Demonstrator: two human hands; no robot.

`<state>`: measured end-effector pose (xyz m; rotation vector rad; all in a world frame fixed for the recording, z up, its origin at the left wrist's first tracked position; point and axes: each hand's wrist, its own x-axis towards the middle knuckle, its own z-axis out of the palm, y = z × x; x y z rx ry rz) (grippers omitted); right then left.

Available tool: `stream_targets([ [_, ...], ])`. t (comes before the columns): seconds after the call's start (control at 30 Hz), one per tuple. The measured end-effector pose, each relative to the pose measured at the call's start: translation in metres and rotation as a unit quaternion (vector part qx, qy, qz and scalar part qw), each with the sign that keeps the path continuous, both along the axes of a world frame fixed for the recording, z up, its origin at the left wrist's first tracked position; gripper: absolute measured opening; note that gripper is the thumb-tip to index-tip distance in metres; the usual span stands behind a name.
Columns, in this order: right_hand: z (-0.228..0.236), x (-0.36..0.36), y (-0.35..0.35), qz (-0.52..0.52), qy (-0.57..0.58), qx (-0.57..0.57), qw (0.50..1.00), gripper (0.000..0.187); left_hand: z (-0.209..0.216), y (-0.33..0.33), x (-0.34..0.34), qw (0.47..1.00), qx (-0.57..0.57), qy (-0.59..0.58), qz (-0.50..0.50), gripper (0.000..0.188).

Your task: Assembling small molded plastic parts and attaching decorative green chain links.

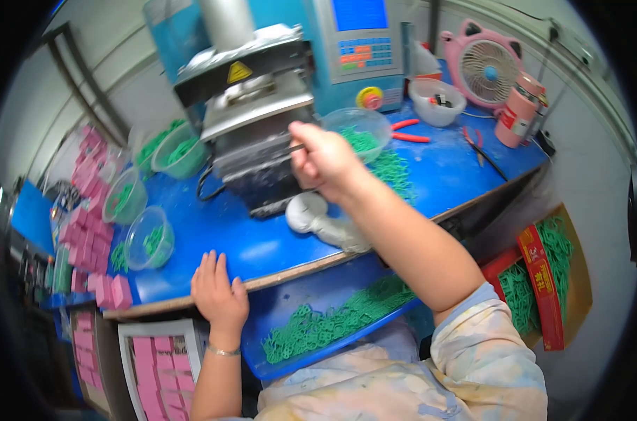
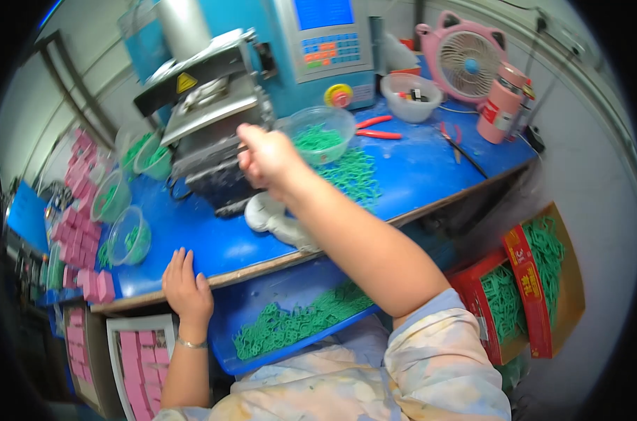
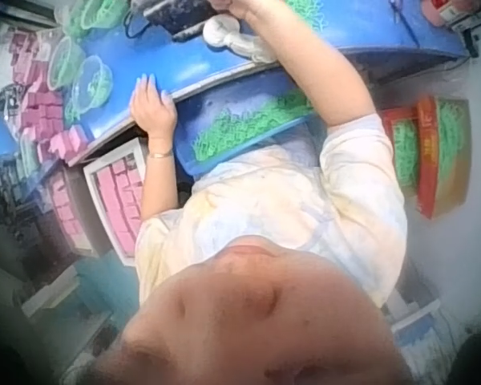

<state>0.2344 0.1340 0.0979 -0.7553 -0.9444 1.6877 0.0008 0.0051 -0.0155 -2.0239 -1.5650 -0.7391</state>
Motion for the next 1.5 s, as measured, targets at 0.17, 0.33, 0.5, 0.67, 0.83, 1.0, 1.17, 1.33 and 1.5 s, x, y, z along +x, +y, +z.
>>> stream_targets([
  [0.17, -0.007, 0.016, 0.012, 0.123, 0.036, 0.05, 0.99, 0.046, 0.008, -0.024, 0.0, 0.985, -0.082, -0.06, -0.138, 0.047],
  [0.33, 0.0, 0.029, 0.002, 0.14, 0.022, 0.051, 0.989, 0.047, -0.013, -0.093, -0.046, 0.986, -0.107, -0.051, -0.116, 0.058],
  [0.5, -0.009, 0.031, 0.012, 0.164, 0.042, 0.051, 0.984, 0.043, -0.053, -0.162, -0.156, 0.936, -0.151, -0.027, 0.317, 0.045],
  [0.67, -0.01, 0.034, 0.012, 0.144, 0.046, 0.048, 0.987, 0.043, -0.054, -0.231, -0.227, 0.781, -0.317, -0.079, 0.532, 0.045],
  [0.83, -0.011, 0.032, 0.012, 0.124, 0.034, 0.063, 0.99, 0.043, -0.053, -0.235, -0.238, 0.78, -0.348, -0.285, 0.435, 0.045],
  [1.0, -0.009, 0.033, 0.01, 0.089, 0.026, 0.048, 0.995, 0.045, -0.067, -0.164, -0.211, 0.773, -0.374, -0.291, 0.422, 0.052],
  [1.17, -0.022, -0.003, -0.06, 0.093, -0.156, 0.183, 0.966, 0.05, -0.069, -0.126, -0.193, 0.728, -0.428, -0.168, 0.508, 0.068],
  [1.33, -0.041, -0.021, -0.095, -0.024, -0.532, 0.598, 0.599, 0.028, -0.084, -0.143, -0.208, 0.785, -0.261, -0.344, 0.444, 0.055],
  [1.5, -0.054, -0.017, -0.106, 0.048, -0.471, 0.531, 0.703, 0.023, -0.042, -0.133, -0.158, 0.911, 0.012, -0.297, 0.287, 0.054],
])
